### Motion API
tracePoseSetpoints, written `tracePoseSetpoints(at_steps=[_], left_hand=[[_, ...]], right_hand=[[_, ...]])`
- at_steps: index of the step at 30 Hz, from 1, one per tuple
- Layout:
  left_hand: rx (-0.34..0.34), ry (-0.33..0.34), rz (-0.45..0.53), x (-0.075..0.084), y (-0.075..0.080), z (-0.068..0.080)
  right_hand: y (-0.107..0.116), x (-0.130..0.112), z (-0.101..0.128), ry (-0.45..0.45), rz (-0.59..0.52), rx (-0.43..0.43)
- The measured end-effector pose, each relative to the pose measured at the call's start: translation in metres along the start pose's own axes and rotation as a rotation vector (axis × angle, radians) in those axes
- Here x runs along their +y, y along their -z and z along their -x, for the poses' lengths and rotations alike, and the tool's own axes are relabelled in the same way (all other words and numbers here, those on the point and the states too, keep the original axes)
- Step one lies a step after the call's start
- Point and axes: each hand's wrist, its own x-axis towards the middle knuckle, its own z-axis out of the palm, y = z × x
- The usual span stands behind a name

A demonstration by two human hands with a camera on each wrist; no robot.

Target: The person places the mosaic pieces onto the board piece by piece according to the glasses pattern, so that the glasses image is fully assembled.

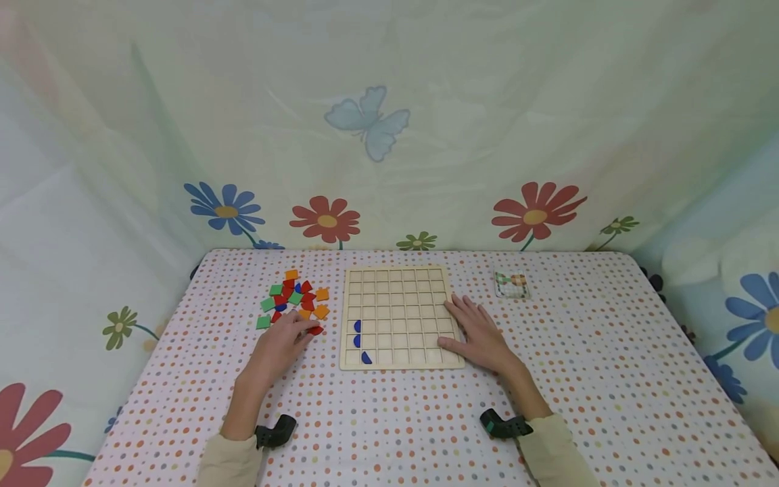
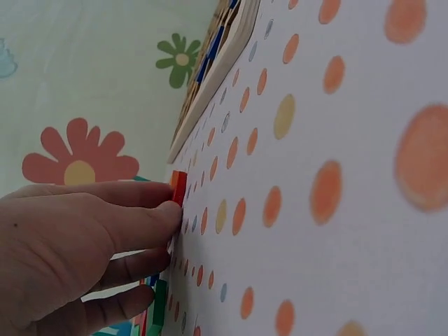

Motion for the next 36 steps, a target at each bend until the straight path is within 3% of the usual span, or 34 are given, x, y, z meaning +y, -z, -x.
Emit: tracePoseSetpoints(at_steps=[6,14,29,33,36], left_hand=[[0.007,-0.046,0.034,0.0,0.002,-0.002],[-0.035,-0.012,0.099,0.001,0.004,-0.003],[0.105,-0.049,0.052,0.001,-0.012,-0.003],[0.13,-0.034,0.094,0.006,-0.01,-0.004],[0.159,-0.058,0.146,0.016,-0.007,-0.01]], right_hand=[[0.002,0.0,-0.001,-0.004,-0.006,-0.004],[0.001,0.001,-0.002,0.0,-0.009,-0.008],[-0.002,0.0,-0.001,0.009,-0.003,-0.003],[-0.002,0.001,-0.001,0.027,-0.006,0.013],[-0.001,0.0,0.0,0.027,-0.015,0.026]])
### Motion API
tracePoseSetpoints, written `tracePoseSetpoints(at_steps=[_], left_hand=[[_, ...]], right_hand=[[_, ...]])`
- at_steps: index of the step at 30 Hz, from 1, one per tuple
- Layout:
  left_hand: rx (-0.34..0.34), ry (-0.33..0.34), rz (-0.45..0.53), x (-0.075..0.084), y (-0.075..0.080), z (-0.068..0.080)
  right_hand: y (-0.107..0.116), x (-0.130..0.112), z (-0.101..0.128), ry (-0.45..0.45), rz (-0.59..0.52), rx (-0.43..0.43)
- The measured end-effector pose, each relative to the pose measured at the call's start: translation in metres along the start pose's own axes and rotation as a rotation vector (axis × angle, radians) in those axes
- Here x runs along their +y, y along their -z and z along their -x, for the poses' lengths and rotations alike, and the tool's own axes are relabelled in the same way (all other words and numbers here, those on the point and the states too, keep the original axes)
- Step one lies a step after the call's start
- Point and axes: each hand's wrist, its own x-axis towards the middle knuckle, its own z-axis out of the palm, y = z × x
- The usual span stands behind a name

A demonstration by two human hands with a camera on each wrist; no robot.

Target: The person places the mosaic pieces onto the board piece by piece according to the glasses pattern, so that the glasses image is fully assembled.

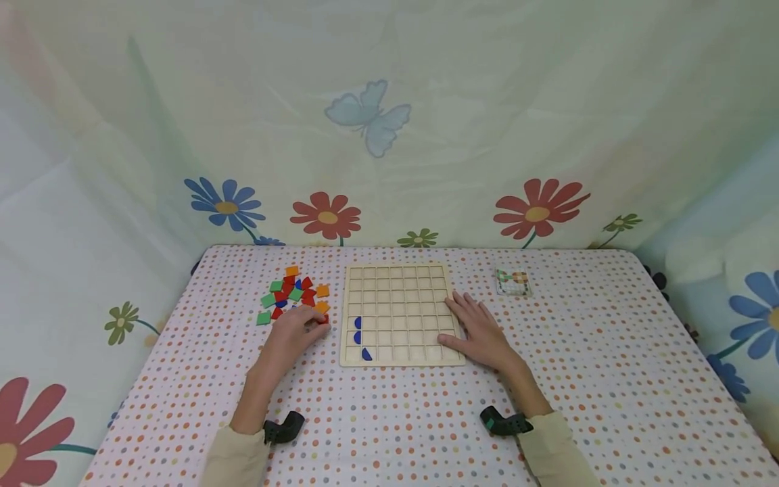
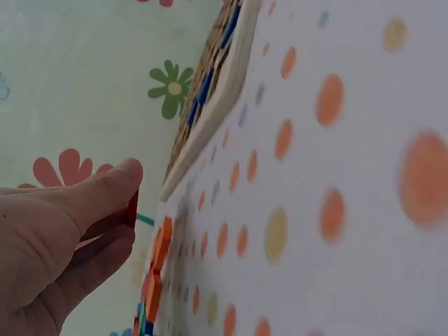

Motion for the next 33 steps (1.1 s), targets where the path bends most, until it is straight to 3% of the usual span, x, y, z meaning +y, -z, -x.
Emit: tracePoseSetpoints(at_steps=[3,6,12,18,27,33], left_hand=[[0.004,-0.028,0.059,0.013,-0.003,-0.011],[-0.036,-0.052,0.08,0.025,-0.011,-0.025],[-0.101,-0.047,0.014,0.037,-0.025,-0.042],[-0.11,-0.035,-0.011,0.038,-0.03,-0.045],[-0.102,-0.094,-0.028,0.035,-0.035,-0.046],[-0.101,-0.065,-0.014,0.033,-0.035,-0.046]], right_hand=[[0.0,0.0,0.0,-0.006,-0.003,-0.001],[0.001,-0.001,-0.001,-0.012,0.003,-0.014],[0.0,-0.002,-0.002,-0.018,0.021,-0.034],[0.0,-0.001,-0.001,-0.031,0.017,-0.026],[0.0,0.0,0.0,-0.03,0.033,-0.032],[0.002,0.0,0.0,-0.024,0.02,-0.029]])
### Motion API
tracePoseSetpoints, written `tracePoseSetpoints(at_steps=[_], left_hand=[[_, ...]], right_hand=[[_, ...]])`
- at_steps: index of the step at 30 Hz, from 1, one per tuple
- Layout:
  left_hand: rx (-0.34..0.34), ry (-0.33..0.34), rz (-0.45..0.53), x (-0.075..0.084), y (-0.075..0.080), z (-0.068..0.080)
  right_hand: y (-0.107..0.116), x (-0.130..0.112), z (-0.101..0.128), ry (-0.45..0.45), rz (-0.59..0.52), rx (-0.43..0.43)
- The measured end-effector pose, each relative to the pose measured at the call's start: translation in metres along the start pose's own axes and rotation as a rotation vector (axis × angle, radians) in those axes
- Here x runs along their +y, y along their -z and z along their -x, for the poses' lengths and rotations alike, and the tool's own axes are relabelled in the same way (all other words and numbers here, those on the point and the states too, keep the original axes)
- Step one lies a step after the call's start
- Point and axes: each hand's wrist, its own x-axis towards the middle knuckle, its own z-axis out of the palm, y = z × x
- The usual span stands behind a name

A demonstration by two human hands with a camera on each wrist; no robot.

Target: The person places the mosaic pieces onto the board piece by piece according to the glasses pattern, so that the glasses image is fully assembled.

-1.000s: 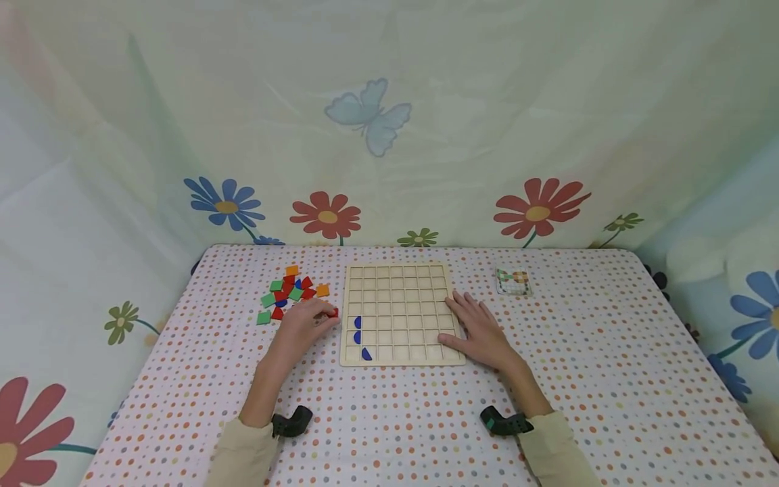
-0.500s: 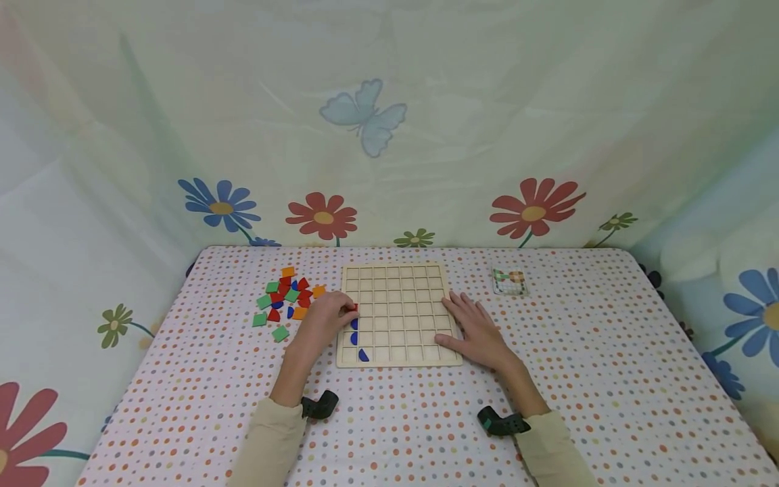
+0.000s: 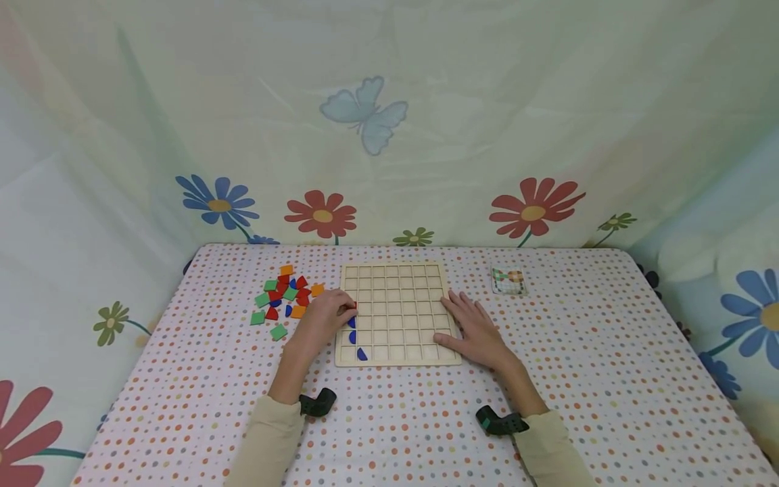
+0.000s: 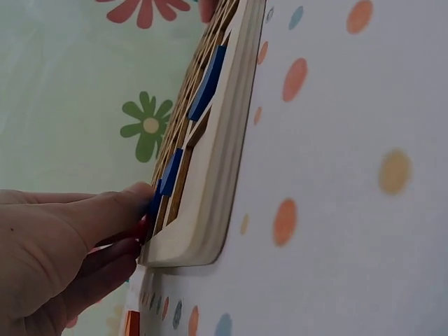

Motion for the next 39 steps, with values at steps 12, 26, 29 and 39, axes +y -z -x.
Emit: tracePoseSetpoints(at_steps=[12,26,29,39], left_hand=[[-0.133,0.001,0.107,0.001,0.012,0.003],[-0.124,-0.004,0.043,0.001,0.009,0.003],[-0.109,-0.009,0.04,0.002,0.009,0.005],[-0.09,-0.027,0.003,0.005,0.007,0.005]], right_hand=[[0.001,-0.001,0.0,0.012,0.0,0.011],[0.0,-0.003,0.0,0.017,-0.01,0.012],[0.0,-0.003,0.0,0.019,-0.008,0.013],[0.001,-0.002,0.0,0.012,-0.005,0.007]])
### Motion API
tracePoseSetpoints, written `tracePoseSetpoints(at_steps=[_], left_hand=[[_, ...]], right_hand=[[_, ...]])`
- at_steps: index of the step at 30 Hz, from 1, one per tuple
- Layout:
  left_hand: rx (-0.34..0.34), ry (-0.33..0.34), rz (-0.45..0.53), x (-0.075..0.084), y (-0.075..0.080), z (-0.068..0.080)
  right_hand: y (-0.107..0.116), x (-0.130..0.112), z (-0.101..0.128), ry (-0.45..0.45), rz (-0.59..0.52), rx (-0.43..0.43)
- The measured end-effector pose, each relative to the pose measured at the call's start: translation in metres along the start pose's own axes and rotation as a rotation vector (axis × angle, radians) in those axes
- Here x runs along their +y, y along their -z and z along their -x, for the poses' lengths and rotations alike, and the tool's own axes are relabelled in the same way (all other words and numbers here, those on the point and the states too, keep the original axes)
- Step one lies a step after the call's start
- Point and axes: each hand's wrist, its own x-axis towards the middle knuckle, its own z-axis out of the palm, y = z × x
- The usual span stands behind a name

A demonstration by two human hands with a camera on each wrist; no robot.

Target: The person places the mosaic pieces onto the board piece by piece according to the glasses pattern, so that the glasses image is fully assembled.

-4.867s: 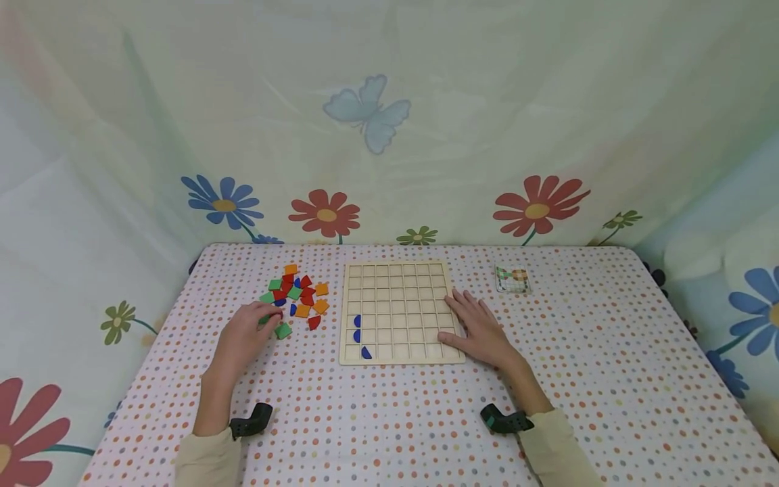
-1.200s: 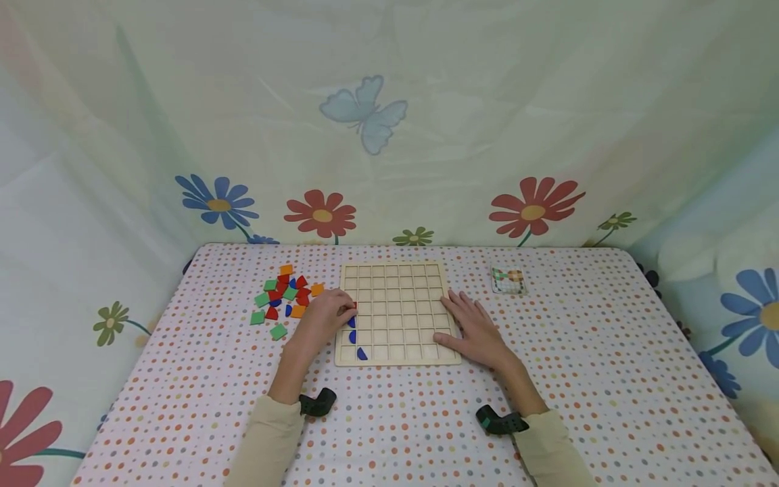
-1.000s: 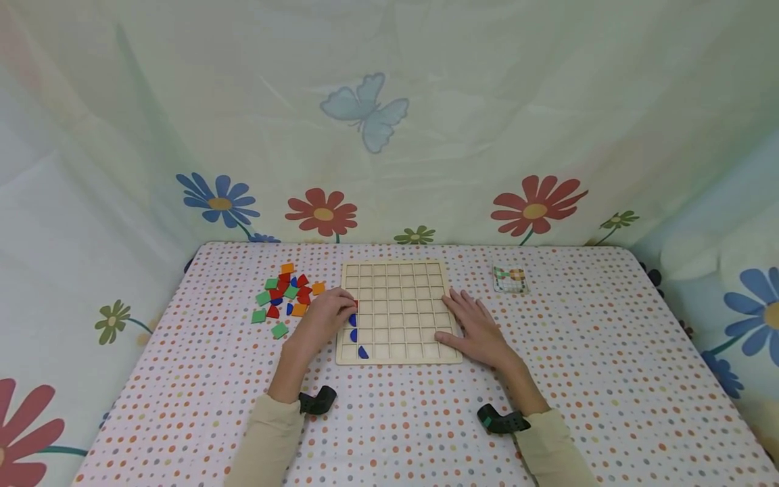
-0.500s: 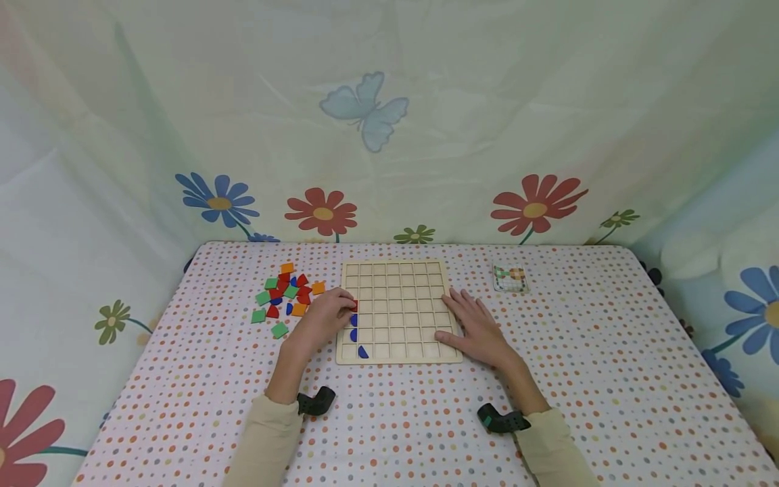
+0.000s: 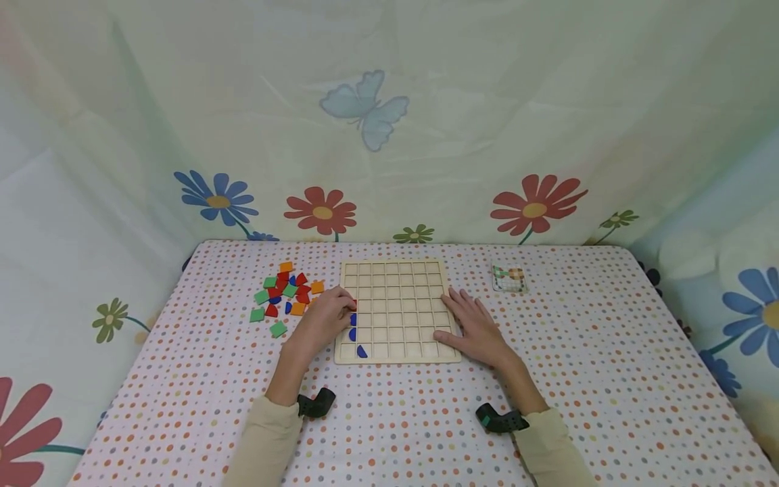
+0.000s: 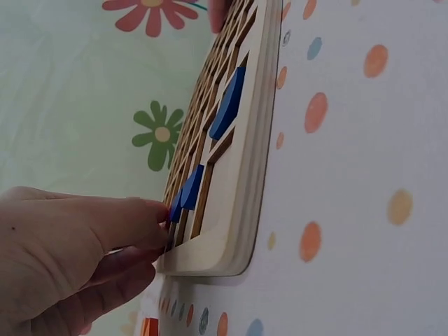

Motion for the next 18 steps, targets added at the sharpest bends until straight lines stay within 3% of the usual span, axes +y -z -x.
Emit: tracePoseSetpoints(at_steps=[4,9,14,18], left_hand=[[0.004,0.012,0.014,0.0,0.003,0.002],[0.08,0.102,0.04,-0.01,0.021,0.012],[0.159,0.167,0.021,-0.049,0.047,0.043],[0.142,0.255,0.002,-0.087,0.062,0.072]], right_hand=[[0.001,0.001,0.001,-0.004,0.003,-0.01],[0.004,0.003,0.0,-0.021,-0.003,-0.011],[0.003,0.003,-0.002,-0.018,-0.01,-0.021],[0.002,0.002,-0.002,-0.017,-0.01,-0.023]])
